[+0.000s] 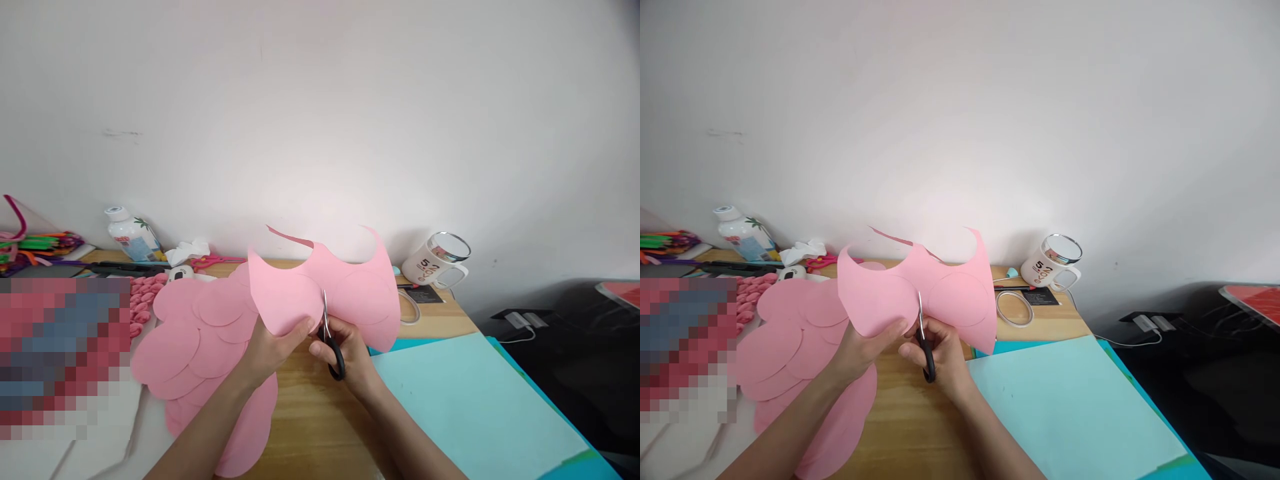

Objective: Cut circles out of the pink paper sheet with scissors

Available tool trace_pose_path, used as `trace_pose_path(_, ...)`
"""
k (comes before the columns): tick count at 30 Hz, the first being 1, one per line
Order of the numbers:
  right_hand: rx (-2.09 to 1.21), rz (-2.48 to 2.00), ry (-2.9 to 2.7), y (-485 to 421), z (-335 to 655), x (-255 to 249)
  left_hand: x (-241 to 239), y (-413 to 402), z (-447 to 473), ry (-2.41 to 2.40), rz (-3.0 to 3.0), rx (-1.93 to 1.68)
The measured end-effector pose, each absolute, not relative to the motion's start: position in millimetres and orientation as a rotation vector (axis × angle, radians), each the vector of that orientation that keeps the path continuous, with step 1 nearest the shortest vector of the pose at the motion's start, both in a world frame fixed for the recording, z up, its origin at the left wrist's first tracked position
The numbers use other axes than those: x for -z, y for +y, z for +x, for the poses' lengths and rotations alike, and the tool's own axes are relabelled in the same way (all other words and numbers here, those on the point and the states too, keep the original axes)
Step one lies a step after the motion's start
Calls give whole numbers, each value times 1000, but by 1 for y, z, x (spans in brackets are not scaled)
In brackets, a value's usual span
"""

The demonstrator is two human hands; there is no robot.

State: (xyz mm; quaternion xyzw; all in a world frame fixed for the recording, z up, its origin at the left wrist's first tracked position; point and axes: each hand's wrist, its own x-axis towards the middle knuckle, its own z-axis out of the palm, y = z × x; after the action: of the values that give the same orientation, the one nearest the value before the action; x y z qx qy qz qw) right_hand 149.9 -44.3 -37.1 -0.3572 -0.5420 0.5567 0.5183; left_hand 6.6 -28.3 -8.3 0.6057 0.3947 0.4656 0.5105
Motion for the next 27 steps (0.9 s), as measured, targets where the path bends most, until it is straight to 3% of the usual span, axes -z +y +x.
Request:
trace_pose_path(9, -1310, -907, -1327, -43, 152, 39, 8, -27, 5, 929, 1451, -1129)
trace_pose_path(15, -844, -1110, -1491, -38, 165, 39, 10, -27, 8, 962, 1503, -1146)
trace_pose_path(21, -1284, -867, -1440, -38, 165, 35, 7, -28, 10, 985, 1587, -1130)
trace_pose_path(27, -1364, -847, -1387, -39, 160, 35, 6, -26, 6, 953, 1577, -1046)
